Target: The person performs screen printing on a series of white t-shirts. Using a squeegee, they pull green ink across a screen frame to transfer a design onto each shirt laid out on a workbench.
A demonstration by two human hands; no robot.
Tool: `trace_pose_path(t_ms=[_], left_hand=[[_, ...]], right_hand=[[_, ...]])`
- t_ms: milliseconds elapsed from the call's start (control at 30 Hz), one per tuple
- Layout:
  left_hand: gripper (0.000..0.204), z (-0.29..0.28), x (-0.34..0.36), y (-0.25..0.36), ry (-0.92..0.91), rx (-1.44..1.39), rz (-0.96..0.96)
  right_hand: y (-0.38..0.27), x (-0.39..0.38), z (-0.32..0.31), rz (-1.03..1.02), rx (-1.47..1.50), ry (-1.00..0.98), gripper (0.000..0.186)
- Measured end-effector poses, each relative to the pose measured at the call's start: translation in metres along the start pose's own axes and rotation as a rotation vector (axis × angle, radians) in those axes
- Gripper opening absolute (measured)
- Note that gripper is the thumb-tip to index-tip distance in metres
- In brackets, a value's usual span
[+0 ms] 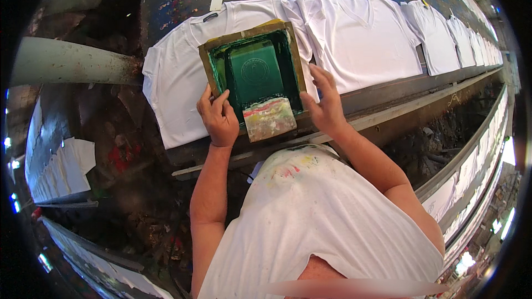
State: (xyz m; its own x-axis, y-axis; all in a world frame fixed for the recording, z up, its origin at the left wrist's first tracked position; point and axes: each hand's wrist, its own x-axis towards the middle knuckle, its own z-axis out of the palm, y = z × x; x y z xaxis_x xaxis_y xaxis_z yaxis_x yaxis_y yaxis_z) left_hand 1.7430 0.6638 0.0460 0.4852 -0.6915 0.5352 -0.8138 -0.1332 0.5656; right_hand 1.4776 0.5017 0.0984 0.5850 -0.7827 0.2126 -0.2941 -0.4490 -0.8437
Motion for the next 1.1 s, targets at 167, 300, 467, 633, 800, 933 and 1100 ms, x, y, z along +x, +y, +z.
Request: trace_pose_path(t_ms=[167,300,467,633,800,933,1100], left_hand=[[0.042,-0.005,-0.004,0.009,0.074,0.037,0.058],[0.034,0.002,0.006,0.032,0.053,-0.033,-0.068],[0.027,0.063,0.01,0.111,0.063,-0.236,-0.302],[0.024,0.165,0.003,0.216,0.052,-0.324,-0.359],[0.033,0.262,0.0,0.313,-0.061,-0.321,-0.29],[0.036,0.315,0.002,0.366,-0.128,-0.484,-0.345],[0.03,0.35,0.009,0.384,-0.125,-0.524,-0.383]], right_hand=[[0.037,0.009,-0.007,0.467,0.474,-0.247,0.071],[0.048,0.006,-0.023,0.325,0.501,-0.236,0.071],[0.087,-0.005,-0.099,0.282,0.64,-0.09,0.071],[0.157,-0.019,-0.209,0.37,0.66,0.069,0.061],[0.226,-0.04,-0.323,0.49,0.573,0.164,0.057],[0.26,-0.052,-0.382,0.466,0.542,0.282,0.05],[0.286,-0.049,-0.41,0.485,0.536,0.256,0.048]])
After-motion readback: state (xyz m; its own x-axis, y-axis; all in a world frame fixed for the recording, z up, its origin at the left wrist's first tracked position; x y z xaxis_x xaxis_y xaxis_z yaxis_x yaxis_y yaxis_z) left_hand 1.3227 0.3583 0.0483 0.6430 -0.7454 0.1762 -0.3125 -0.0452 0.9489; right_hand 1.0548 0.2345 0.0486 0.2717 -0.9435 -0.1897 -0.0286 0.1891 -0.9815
